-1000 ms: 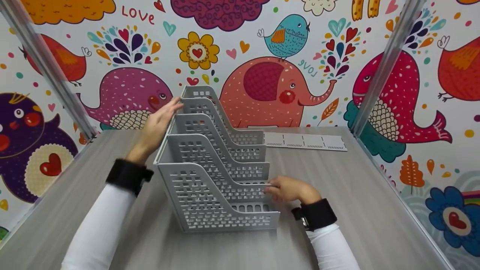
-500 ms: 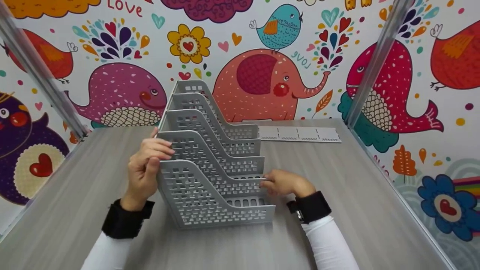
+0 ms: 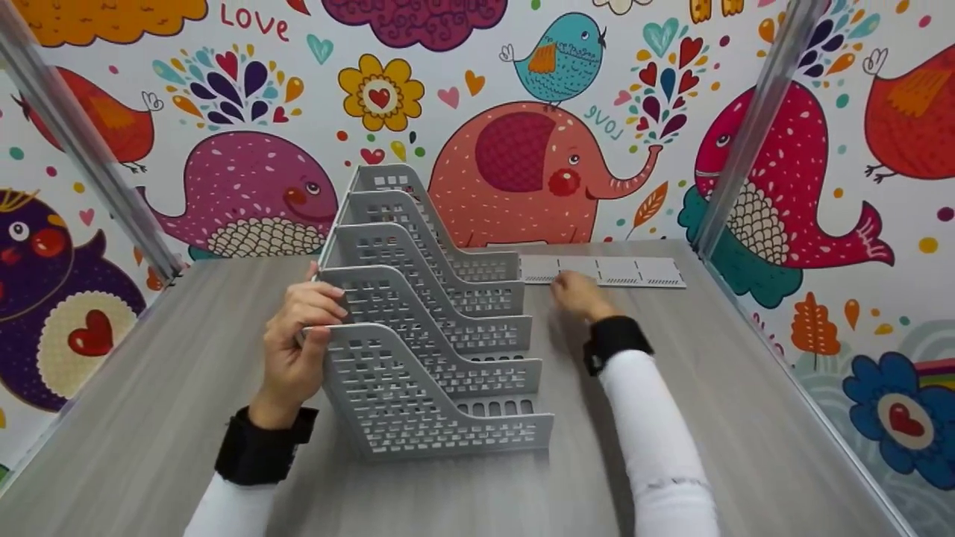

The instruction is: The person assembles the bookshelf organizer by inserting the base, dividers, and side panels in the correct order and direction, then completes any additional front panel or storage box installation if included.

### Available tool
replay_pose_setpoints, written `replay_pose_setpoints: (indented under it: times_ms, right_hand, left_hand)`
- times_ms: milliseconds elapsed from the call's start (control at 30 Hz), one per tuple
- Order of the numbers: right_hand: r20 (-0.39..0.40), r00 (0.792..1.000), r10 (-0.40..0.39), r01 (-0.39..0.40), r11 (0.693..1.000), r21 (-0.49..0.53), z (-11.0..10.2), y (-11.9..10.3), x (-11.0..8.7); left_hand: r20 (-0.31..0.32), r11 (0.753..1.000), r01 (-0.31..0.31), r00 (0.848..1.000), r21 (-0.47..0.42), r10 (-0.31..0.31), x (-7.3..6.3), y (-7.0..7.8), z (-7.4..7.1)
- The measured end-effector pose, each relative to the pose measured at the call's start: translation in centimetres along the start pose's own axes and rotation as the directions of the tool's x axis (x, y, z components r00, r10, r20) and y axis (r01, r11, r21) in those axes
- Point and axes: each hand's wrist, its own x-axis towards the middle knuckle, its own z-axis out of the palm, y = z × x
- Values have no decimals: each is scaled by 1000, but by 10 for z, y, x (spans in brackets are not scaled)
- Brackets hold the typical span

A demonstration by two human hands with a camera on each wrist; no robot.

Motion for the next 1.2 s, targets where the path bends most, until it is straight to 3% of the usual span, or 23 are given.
replay_pose_setpoints:
  times_ms: [100,233,367,433,500,567,633,700,800,867,933,1100,1200]
  right_hand:
    - [10,999,-45,46,979,-198,21,8,16]
    - [65,997,48,-25,950,-311,38,17,22]
    - [79,986,147,-110,930,-351,42,23,20]
    - [45,987,153,-125,917,-379,40,23,19]
    - [-36,988,149,-150,900,-410,37,23,18]
    - [-137,977,165,-210,873,-441,34,21,16]
    - [-226,946,233,-313,838,-447,32,18,12]
    - [-270,899,344,-432,790,-435,32,16,7]
    - [-260,824,504,-567,716,-407,32,11,-3]
    - [-221,792,569,-606,690,-395,32,8,-9]
    - [-170,791,588,-604,705,-372,29,5,-13]
    - [-56,858,511,-503,812,-297,20,4,-17]
    - [6,881,472,-444,832,-332,16,1,-21]
  left_hand:
    - [19,1000,6,1000,12,-6,0,1,1]
    - [47,1000,13,999,19,-14,-1,2,3]
    - [54,999,15,998,29,-17,-3,3,3]
    - [53,999,17,998,29,-18,-3,3,3]
    - [52,1000,11,999,27,-13,-3,3,2]
    - [48,1000,7,999,22,-8,-2,2,1]
    - [46,1000,10,999,22,-11,-2,2,1]
    - [42,1000,13,999,28,-14,-2,3,0]
    - [35,999,13,999,37,-15,-3,4,-1]
    - [33,999,7,999,44,-8,-4,3,-1]
    - [31,999,1,1000,46,-2,-4,3,-1]
    - [37,998,6,999,56,-8,-1,4,-2]
    - [41,998,5,999,59,-7,0,4,-2]
